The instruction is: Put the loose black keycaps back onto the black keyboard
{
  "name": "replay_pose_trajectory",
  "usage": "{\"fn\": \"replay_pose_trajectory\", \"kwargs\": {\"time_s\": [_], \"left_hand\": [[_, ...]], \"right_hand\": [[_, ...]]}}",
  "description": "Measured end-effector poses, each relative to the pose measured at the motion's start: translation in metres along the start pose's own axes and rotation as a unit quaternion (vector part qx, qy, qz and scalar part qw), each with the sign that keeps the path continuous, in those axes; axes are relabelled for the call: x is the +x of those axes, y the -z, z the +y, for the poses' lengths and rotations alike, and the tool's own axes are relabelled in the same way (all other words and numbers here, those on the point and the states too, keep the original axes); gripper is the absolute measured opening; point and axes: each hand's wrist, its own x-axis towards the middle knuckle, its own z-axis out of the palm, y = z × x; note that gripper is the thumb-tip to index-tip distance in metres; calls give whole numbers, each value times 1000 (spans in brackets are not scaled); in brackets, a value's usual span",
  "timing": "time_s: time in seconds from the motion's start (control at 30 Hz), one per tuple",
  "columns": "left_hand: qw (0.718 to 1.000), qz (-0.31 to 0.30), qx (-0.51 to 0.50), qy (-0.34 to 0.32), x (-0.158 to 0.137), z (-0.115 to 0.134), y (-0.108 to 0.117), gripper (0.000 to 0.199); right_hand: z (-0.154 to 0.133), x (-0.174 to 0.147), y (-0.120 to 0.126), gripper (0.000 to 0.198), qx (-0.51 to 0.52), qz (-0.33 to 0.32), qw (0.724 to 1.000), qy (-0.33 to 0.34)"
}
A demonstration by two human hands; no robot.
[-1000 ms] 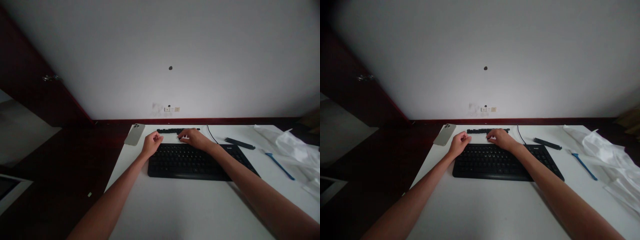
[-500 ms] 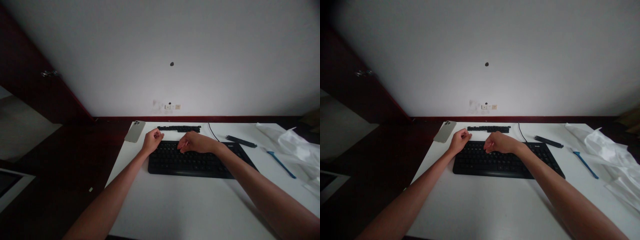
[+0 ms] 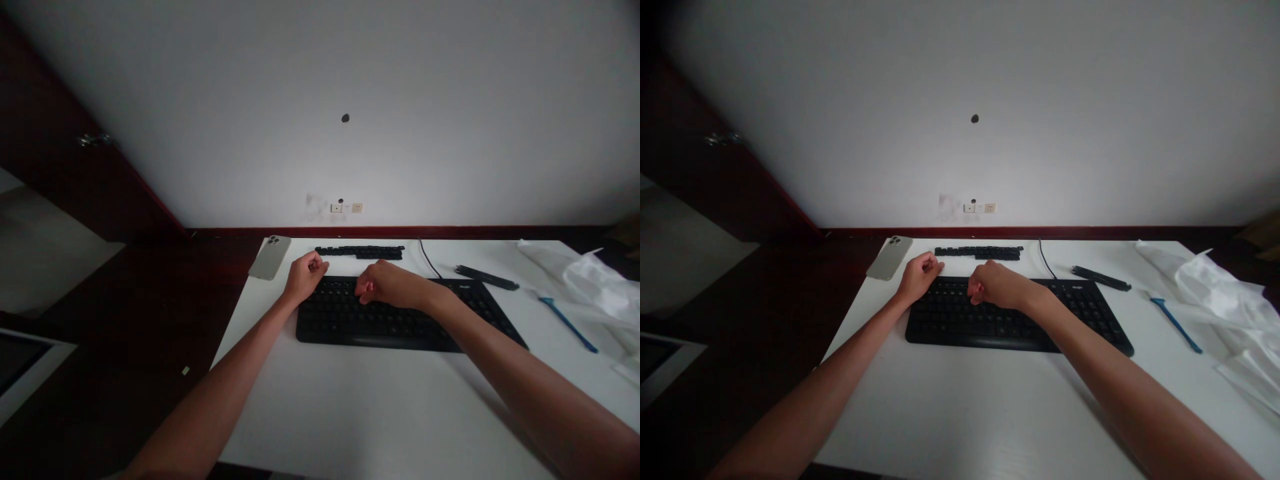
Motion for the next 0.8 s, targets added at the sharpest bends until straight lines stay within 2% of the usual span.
{"fn": "replay_pose_trajectory", "kwargs": {"time_s": [0.2, 0.3, 0.4, 0.63, 0.8], "left_hand": [[1000, 0, -6, 0, 0, -1, -1, 31], [1000, 2, -1, -2, 0, -2, -1, 31], [1000, -1, -4, -3, 1, -2, -1, 31], [1000, -3, -5, -6, 0, -1, 0, 30], [1000, -2, -5, 1, 0, 1, 0, 30]], "right_hand": [[-10, -1, -5, 20, -55, 29, 998, -10], [-5, 2, -5, 23, -20, 16, 1000, -2], [2, 5, -4, 20, 17, 3, 1000, -3], [4, 12, -5, 13, -2, 3, 999, -33], [-6, 18, 0, 8, -75, -24, 993, -84]]}}
